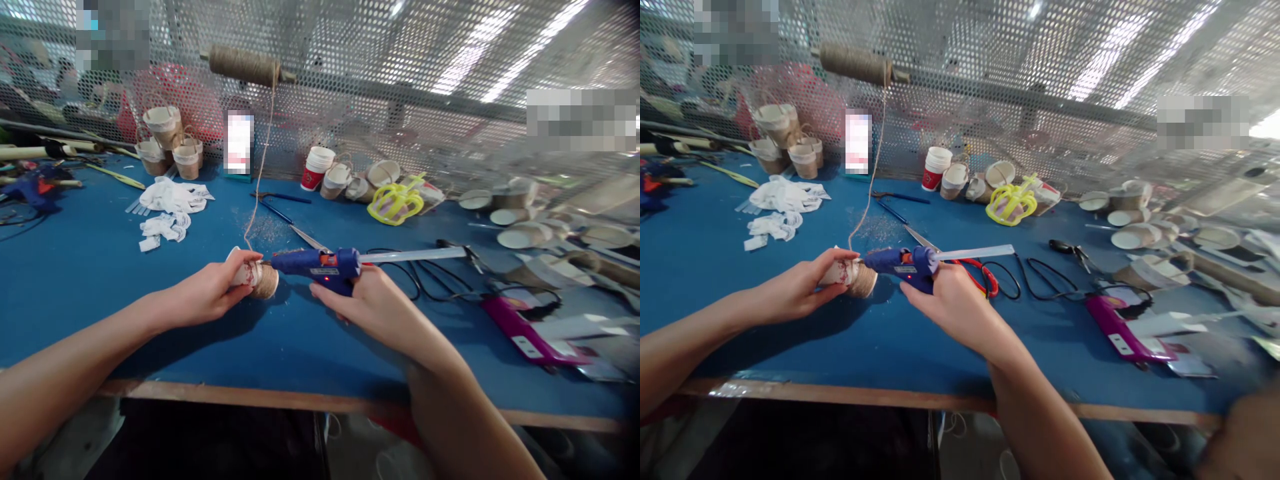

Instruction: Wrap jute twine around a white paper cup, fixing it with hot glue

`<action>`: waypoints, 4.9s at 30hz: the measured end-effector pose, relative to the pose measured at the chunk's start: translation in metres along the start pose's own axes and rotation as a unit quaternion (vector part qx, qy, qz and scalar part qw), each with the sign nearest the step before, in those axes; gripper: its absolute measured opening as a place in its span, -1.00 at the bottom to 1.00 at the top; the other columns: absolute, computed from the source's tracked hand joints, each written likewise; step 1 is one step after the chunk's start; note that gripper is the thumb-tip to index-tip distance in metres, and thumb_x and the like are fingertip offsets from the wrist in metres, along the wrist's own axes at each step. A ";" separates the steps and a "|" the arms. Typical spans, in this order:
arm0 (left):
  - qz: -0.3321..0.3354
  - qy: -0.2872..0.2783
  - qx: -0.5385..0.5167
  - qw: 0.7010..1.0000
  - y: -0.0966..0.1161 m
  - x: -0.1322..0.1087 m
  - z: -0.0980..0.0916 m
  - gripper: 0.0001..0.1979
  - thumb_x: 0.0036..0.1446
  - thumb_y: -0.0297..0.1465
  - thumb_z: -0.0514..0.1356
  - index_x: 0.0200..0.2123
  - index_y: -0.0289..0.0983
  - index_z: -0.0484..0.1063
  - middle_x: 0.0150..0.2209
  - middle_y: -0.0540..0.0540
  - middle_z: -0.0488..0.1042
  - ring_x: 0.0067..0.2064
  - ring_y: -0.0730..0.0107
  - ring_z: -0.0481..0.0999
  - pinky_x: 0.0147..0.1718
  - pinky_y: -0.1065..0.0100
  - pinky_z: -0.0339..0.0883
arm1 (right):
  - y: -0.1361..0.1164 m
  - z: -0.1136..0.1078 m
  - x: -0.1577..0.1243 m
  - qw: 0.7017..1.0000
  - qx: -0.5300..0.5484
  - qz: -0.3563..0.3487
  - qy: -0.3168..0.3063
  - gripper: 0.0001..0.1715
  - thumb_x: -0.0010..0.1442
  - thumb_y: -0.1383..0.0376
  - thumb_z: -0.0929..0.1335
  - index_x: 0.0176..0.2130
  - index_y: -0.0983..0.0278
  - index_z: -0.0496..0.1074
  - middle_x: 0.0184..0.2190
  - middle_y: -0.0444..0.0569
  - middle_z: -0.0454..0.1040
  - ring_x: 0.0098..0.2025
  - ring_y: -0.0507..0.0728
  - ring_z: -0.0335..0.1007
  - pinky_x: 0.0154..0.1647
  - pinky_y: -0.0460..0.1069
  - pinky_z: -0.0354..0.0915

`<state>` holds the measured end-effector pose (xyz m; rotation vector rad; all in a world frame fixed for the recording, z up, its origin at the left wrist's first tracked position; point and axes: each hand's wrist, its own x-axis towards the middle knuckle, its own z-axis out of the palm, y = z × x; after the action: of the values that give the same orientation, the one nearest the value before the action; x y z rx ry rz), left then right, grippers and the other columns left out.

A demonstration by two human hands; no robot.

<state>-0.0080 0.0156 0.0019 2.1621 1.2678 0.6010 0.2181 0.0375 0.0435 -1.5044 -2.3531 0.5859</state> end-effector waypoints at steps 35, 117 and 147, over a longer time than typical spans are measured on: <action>-0.012 -0.041 -0.030 0.999 -0.010 0.002 -0.007 -0.48 0.12 -0.41 0.00 0.15 -0.25 -0.05 -0.20 -0.13 0.45 -0.33 0.37 0.42 -0.31 0.37 0.25 | -0.002 -0.003 -0.005 0.998 0.040 0.021 -0.043 -0.69 0.04 0.15 0.28 -0.63 0.25 0.27 -0.83 -0.23 0.22 -0.76 -0.04 0.13 -0.72 -0.12 0.09; -0.049 0.091 -0.121 0.987 -0.008 0.020 -0.008 -0.43 0.11 -0.38 -0.03 0.16 -0.44 -0.10 -0.13 -0.27 0.38 -0.18 0.22 0.39 -0.15 0.18 0.23 | 0.091 0.000 0.097 0.951 -0.083 0.281 0.096 -0.62 0.16 0.21 0.26 -0.03 0.31 0.27 -0.06 0.03 0.31 -0.11 0.12 0.31 -0.15 0.12 0.28; -0.034 0.017 -0.284 0.958 0.013 -0.005 0.008 -0.33 0.09 -0.40 0.05 0.20 -0.31 -0.22 -0.58 0.12 0.20 -0.54 0.53 0.16 -0.55 0.50 0.11 | -0.010 0.035 0.039 0.908 0.413 -0.044 0.048 -0.82 -0.09 0.22 0.40 -0.49 0.29 0.41 -0.55 -0.18 0.40 -0.50 -0.05 0.24 -0.38 -0.07 0.18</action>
<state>0.0029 0.0038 0.0041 1.6311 1.0197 0.8565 0.1785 0.0630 0.0178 -0.9852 -1.7079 1.2441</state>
